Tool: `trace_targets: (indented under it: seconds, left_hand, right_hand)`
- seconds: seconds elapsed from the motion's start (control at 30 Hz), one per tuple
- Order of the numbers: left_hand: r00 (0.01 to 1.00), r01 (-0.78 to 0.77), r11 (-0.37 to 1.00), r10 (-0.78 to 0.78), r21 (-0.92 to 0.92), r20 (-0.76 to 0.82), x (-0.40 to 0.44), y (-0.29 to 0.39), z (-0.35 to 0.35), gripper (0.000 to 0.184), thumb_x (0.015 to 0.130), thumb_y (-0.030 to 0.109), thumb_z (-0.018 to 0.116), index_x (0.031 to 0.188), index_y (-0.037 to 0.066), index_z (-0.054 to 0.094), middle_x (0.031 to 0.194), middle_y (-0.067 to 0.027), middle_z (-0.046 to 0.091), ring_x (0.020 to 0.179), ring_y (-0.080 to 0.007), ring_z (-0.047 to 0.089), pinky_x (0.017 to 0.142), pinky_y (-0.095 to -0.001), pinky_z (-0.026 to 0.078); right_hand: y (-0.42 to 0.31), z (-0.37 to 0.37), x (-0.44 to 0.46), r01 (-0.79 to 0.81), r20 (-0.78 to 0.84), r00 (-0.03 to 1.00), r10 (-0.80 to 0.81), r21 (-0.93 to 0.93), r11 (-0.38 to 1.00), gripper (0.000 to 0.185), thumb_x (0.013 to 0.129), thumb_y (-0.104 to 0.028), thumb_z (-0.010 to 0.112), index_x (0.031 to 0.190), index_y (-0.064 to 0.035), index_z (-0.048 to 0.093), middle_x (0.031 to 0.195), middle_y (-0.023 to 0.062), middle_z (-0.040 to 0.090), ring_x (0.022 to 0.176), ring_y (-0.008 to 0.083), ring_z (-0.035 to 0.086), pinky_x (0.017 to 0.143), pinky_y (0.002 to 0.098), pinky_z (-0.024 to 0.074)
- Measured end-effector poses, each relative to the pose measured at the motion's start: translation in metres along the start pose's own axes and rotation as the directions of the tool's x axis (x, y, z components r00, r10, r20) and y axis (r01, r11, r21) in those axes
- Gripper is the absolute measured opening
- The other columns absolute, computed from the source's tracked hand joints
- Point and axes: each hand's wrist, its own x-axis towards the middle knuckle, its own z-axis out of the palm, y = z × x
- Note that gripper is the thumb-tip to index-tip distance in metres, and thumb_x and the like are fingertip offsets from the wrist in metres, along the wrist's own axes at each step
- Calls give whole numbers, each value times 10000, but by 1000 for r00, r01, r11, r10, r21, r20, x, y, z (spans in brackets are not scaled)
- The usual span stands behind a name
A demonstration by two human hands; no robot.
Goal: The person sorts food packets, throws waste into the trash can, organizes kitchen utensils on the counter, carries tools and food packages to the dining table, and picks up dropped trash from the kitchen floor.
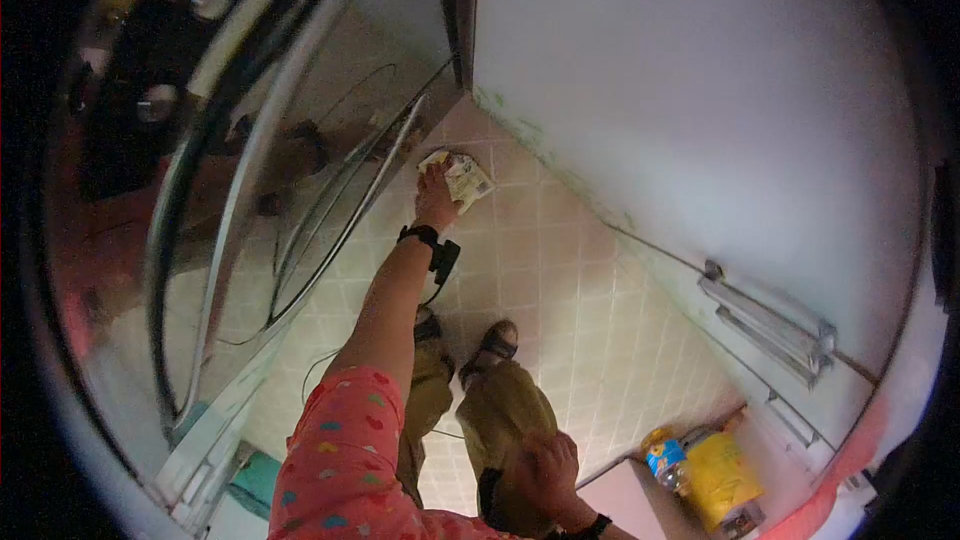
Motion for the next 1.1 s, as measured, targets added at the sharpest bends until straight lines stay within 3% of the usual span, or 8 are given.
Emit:
trace_targets:
  seconds: [0.1,0.23,0.3,0.4,0.67,0.87,0.97,1.1]
  left_hand:
    - [1000,-16,967,20,252,-12,39,-1,3,872,769,297,660,1394,71,95,1467,-112,3,1320,-326,152,1030,-475,282]
    - [985,104,977,-128,186,117,35,9,-17,646,792,345,622,1308,87,331,1368,-86,319,1237,-281,334,977,-486,322]
    - [946,251,967,-255,43,199,26,0,-8,553,803,356,605,1252,86,429,1298,-81,439,1187,-274,405,957,-462,348]
    - [955,-178,984,175,10,-240,-30,-1,0,255,828,231,560,1024,68,581,1024,-112,560,968,-275,512,843,-365,439]
    - [842,-472,879,425,-69,-333,-246,47,-151,159,700,114,624,830,47,562,827,-97,514,872,-291,514,748,-391,455]
    - [835,-482,866,409,-133,-367,-417,58,-274,138,686,117,600,806,56,573,787,-125,542,753,-330,551,665,-410,469]
    - [767,-584,798,482,-150,-424,-486,62,-317,232,648,122,601,875,74,582,741,-96,508,709,-297,537,621,-393,450]
    - [831,-501,848,417,-172,-369,-554,59,-350,324,675,172,630,979,77,574,832,-102,528,794,-303,547,684,-388,465]
  right_hand:
    - [-14,-25,39,56,-8,998,-56,35,998,367,646,-123,673,987,-70,551,1003,114,588,911,325,546,804,459,403]
    - [-21,-32,58,-223,104,973,204,237,945,369,676,-222,642,1000,-53,583,993,164,583,933,369,536,837,484,411]
    - [9,-11,36,124,97,987,-126,29,992,372,649,-141,676,994,-74,553,1013,109,592,907,316,551,772,447,418]
    - [-27,-30,54,102,150,983,-102,7,995,332,681,-153,662,986,-80,555,988,108,595,892,312,554,749,435,429]
    - [-21,5,0,6,107,994,-1,-47,999,313,819,-253,571,1068,-69,520,1049,170,540,906,357,532,758,453,443]
    - [-180,-78,21,-71,29,997,71,700,710,444,873,-176,531,1255,-19,368,1208,125,456,1021,215,513,850,316,422]
    - [-224,-99,39,-439,327,895,302,766,471,311,880,-162,509,1146,-8,465,978,85,577,832,160,580,662,312,499]
    - [-230,-102,38,-170,303,953,6,516,839,237,863,-173,522,1025,-1,540,759,42,601,623,140,589,513,291,486]
